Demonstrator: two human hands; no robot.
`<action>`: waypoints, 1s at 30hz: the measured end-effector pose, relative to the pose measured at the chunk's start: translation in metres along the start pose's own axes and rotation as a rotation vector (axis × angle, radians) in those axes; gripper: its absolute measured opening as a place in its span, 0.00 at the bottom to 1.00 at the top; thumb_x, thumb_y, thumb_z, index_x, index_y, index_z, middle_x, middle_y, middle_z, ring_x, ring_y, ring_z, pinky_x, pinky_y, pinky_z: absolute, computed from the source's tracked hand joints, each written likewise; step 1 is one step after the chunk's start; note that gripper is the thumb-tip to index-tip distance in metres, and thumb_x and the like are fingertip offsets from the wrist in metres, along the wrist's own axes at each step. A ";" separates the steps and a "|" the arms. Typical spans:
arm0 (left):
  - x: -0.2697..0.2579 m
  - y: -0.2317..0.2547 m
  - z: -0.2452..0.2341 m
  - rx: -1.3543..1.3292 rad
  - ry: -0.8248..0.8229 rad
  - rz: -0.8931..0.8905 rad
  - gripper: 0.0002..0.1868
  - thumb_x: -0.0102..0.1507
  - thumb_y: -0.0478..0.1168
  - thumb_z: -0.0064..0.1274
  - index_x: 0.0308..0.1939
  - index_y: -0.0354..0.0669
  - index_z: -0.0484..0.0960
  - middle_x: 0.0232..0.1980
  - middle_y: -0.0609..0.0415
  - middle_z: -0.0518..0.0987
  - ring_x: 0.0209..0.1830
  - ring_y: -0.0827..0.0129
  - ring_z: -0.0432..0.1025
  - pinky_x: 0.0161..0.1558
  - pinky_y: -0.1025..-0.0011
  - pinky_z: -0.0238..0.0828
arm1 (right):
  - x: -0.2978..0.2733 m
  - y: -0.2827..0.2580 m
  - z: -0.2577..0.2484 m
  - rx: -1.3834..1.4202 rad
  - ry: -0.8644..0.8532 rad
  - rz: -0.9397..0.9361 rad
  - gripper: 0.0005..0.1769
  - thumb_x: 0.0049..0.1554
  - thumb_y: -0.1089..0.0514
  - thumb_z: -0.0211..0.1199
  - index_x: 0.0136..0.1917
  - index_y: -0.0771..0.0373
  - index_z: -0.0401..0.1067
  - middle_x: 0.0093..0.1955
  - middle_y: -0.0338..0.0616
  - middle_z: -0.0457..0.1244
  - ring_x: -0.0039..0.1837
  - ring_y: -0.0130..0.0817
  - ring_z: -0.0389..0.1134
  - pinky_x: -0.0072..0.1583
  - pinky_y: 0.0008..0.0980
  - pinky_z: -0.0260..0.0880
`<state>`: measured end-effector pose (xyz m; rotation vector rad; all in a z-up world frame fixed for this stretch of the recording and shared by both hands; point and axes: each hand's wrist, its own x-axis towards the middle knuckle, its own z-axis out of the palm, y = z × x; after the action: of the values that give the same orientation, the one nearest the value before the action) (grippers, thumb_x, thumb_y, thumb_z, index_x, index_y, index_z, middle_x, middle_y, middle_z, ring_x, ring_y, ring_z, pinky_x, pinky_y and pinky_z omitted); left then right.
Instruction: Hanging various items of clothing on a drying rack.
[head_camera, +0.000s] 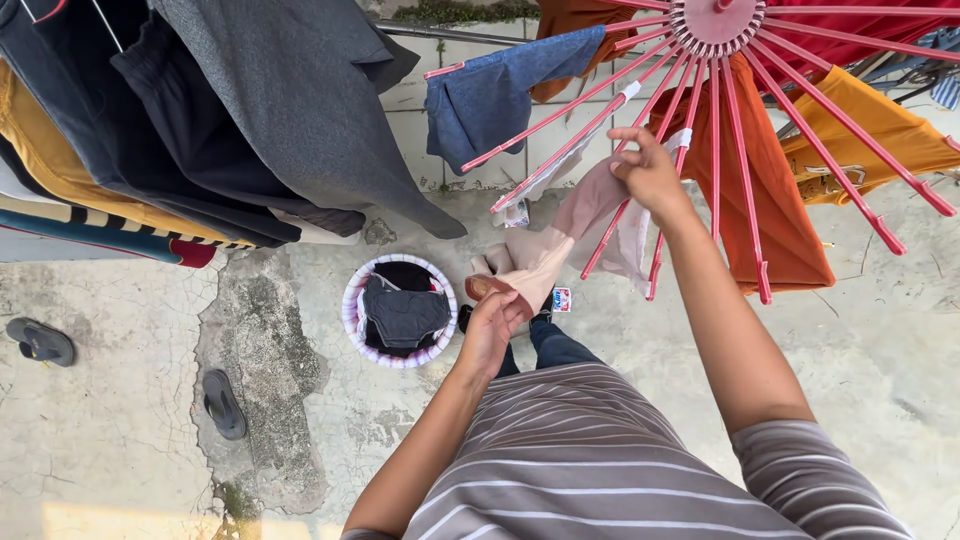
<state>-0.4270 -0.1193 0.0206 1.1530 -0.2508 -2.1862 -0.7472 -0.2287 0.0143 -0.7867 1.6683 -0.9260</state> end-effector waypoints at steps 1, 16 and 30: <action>0.007 -0.002 0.003 0.001 0.001 0.004 0.14 0.65 0.43 0.51 0.51 0.40 0.75 0.57 0.51 0.80 0.57 0.68 0.75 0.62 0.68 0.66 | 0.012 -0.004 -0.009 0.001 -0.002 -0.003 0.26 0.57 0.72 0.59 0.67 0.55 0.68 0.46 0.29 0.58 0.47 0.18 0.58 0.48 0.20 0.62; 0.064 0.021 0.101 -0.022 -0.071 0.037 0.28 0.64 0.41 0.48 0.68 0.35 0.67 0.59 0.55 0.74 0.64 0.68 0.70 0.71 0.65 0.60 | 0.149 0.006 -0.088 -0.525 0.173 -0.343 0.29 0.56 0.71 0.52 0.69 0.59 0.70 0.50 0.46 0.65 0.53 0.40 0.64 0.59 0.42 0.60; 0.104 -0.036 0.021 1.181 0.196 0.344 0.24 0.62 0.47 0.59 0.57 0.36 0.81 0.50 0.48 0.80 0.33 0.63 0.76 0.40 0.67 0.74 | 0.016 -0.026 0.003 -1.548 -0.482 -0.859 0.27 0.44 0.46 0.71 0.57 0.50 0.78 0.54 0.36 0.65 0.64 0.35 0.61 0.71 0.57 0.51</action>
<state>-0.5024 -0.1586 -0.0531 1.7014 -1.6536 -1.5167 -0.7469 -0.2551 0.0287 -2.6130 1.3374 0.3212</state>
